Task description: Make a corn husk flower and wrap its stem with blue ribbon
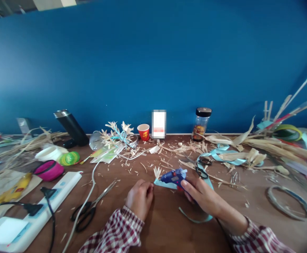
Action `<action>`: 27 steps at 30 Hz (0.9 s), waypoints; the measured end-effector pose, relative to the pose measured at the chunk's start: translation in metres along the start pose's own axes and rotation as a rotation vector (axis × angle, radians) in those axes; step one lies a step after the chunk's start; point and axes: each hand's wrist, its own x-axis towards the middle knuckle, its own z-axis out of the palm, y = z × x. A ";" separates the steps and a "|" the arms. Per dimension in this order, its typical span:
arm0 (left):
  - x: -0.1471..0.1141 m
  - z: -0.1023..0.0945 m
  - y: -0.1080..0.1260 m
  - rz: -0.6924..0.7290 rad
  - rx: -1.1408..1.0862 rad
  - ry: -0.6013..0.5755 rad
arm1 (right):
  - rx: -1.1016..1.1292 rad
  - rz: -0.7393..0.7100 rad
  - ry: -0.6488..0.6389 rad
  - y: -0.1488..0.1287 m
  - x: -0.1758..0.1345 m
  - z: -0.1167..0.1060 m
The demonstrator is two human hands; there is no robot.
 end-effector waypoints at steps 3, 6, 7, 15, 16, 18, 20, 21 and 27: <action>0.000 -0.001 0.002 -0.025 0.023 -0.018 | -0.024 0.003 -0.018 -0.005 0.001 0.001; -0.001 0.000 0.001 -0.026 0.020 -0.012 | -0.047 0.016 -0.014 -0.004 0.001 0.000; -0.001 0.000 0.000 -0.022 0.017 -0.009 | -0.047 0.016 -0.009 -0.002 0.001 0.000; 0.000 0.002 -0.001 -0.014 0.013 -0.006 | -0.049 -0.022 0.018 0.000 0.000 0.000; 0.000 0.002 -0.001 -0.012 0.021 -0.011 | -0.072 -0.022 0.018 -0.001 0.000 0.000; 0.000 0.001 0.000 -0.010 0.031 -0.019 | -0.107 -0.009 0.019 -0.002 -0.001 0.000; 0.000 0.001 0.000 -0.010 0.031 -0.022 | -0.124 0.002 0.016 0.000 -0.003 -0.003; 0.000 0.001 0.000 -0.009 0.029 -0.023 | -0.130 0.003 0.018 0.001 -0.004 -0.004; 0.000 0.001 -0.001 0.022 0.065 -0.006 | -0.161 -0.052 0.047 -0.002 -0.005 -0.004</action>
